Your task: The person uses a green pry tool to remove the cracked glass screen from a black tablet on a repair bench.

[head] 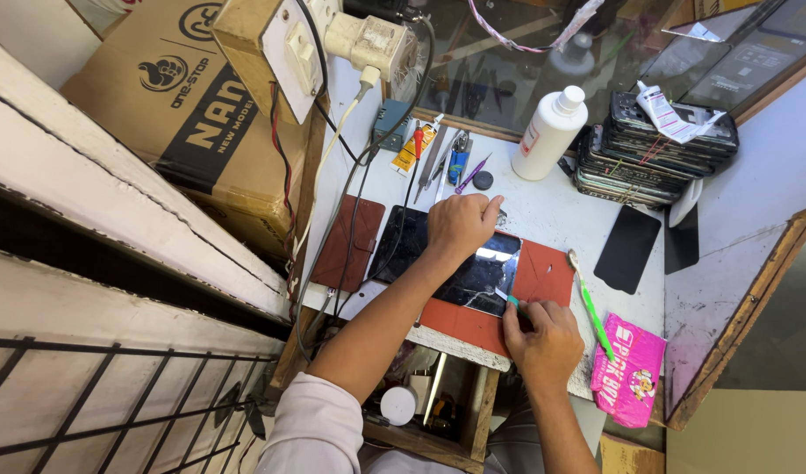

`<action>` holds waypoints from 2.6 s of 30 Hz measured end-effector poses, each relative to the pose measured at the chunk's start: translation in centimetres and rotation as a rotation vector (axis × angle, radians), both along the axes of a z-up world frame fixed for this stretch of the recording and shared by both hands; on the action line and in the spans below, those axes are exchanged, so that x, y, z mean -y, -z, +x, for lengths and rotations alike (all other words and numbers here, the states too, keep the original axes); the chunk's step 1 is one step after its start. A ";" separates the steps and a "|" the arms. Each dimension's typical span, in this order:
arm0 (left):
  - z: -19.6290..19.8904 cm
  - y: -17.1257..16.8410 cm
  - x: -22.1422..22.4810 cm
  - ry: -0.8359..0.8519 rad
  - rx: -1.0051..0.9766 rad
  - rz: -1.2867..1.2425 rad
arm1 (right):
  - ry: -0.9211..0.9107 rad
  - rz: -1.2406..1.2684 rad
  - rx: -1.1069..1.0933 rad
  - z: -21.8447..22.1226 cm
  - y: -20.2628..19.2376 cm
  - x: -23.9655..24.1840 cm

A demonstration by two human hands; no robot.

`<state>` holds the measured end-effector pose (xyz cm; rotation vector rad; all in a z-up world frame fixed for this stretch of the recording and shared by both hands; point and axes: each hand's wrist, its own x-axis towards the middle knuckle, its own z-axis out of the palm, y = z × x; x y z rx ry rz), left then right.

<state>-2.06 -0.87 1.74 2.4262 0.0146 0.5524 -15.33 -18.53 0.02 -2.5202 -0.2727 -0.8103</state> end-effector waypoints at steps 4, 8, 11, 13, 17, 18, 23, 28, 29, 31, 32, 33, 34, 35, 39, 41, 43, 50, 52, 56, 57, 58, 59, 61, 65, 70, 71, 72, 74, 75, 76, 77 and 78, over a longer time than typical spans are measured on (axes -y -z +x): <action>0.1 1.3 -0.1 0.006 0.077 -0.126 | -0.004 0.008 -0.008 0.0 0.0 0.0; -0.6 2.1 -0.9 0.054 0.079 -0.189 | -0.018 0.012 0.005 0.1 -0.3 -0.2; -2.9 1.9 -1.5 0.083 0.391 -0.009 | -0.054 0.015 0.042 0.0 -0.2 0.2; -4.0 1.4 -2.0 0.069 0.324 -0.016 | -0.057 0.005 0.014 0.5 0.3 0.3; -8.4 1.0 -2.2 0.080 0.272 -0.116 | -0.080 0.080 0.024 0.3 0.4 0.1; -9.1 1.1 -1.9 0.108 0.228 -0.170 | -0.067 0.066 0.013 0.3 0.1 0.3; -12.8 3.1 -0.6 0.042 0.168 -0.139 | -0.075 0.046 -0.003 0.2 -0.1 0.2; -14.7 4.5 0.0 -0.025 0.151 -0.069 | -0.070 0.042 -0.009 0.2 0.0 0.1; -14.5 4.5 -0.1 0.007 0.157 -0.015 | -0.066 0.039 -0.009 0.2 0.0 0.1; -14.6 3.9 0.0 0.040 0.162 0.037 | -0.075 0.040 -0.011 0.2 -0.1 0.1; -14.9 3.5 0.0 0.083 0.133 0.071 | -0.082 0.043 -0.010 0.2 -0.2 0.1; -15.1 3.1 0.1 0.127 0.103 0.104 | -0.081 0.042 -0.012 0.2 -0.3 0.1; -15.0 2.8 0.2 0.128 0.101 0.103 | -0.086 0.045 -0.014 0.2 -0.3 0.2; -14.9 2.6 0.4 0.146 0.071 0.129 | -0.091 0.049 -0.016 0.2 -0.3 0.2; -14.7 2.4 0.4 0.167 0.029 0.156 | -0.092 0.056 -0.028 0.2 -0.3 0.3; -14.8 2.4 0.4 0.181 0.018 0.163 | -0.104 0.053 -0.012 0.2 -0.2 0.4; -14.7 2.4 0.4 0.195 0.010 0.170 | -0.098 0.056 -0.017 0.2 -0.1 0.4; -14.6 2.6 0.5 0.198 0.008 0.192 | -0.084 0.041 -0.019 0.3 -0.1 0.3; -14.6 2.7 0.5 0.200 0.008 0.194 | -0.087 0.040 -0.013 0.2 -0.1 0.2; -14.5 2.9 0.6 0.199 0.014 0.201 | -0.078 0.042 -0.030 0.2 -0.2 0.1; -14.5 2.9 0.6 0.195 0.018 0.198 | -0.076 0.041 -0.030 0.2 -0.2 0.1; -14.5 2.9 0.6 0.198 0.018 0.197 | -0.080 0.036 -0.020 0.2 -0.3 0.1; -14.5 2.9 0.6 0.196 0.018 0.195 | -0.085 0.030 -0.012 0.2 -0.3 0.1; -14.5 2.8 0.6 0.196 0.014 0.191 | -0.080 0.032 -0.020 0.2 -0.3 0.0; -14.5 2.6 0.6 0.188 0.025 0.197 | -0.081 0.020 -0.013 0.1 -0.4 0.0; -14.4 2.5 0.6 0.186 0.021 0.193 | -0.092 0.021 -0.012 0.0 -0.4 0.0; -14.4 2.5 0.6 0.187 0.026 0.196 | -0.095 0.024 -0.013 0.0 -0.4 0.0; -14.4 2.5 0.6 0.187 0.030 0.200 | -0.094 0.025 -0.014 0.1 -0.4 0.0; -14.5 2.4 0.6 0.189 0.030 0.196 | -0.106 0.031 -0.005 0.2 -0.5 0.1; -14.5 2.3 0.6 0.190 0.030 0.192 | -0.105 0.032 -0.002 0.2 -0.5 0.1; -14.4 2.3 0.6 0.191 0.032 0.193 | -0.113 0.031 -0.005 0.2 -0.5 0.2; -14.4 2.3 0.6 0.193 0.034 0.193 | -0.120 0.031 -0.009 0.2 -0.5 0.3; -14.4 2.2 0.6 0.195 0.035 0.193 | -0.117 0.033 -0.008 0.2 -0.5 0.4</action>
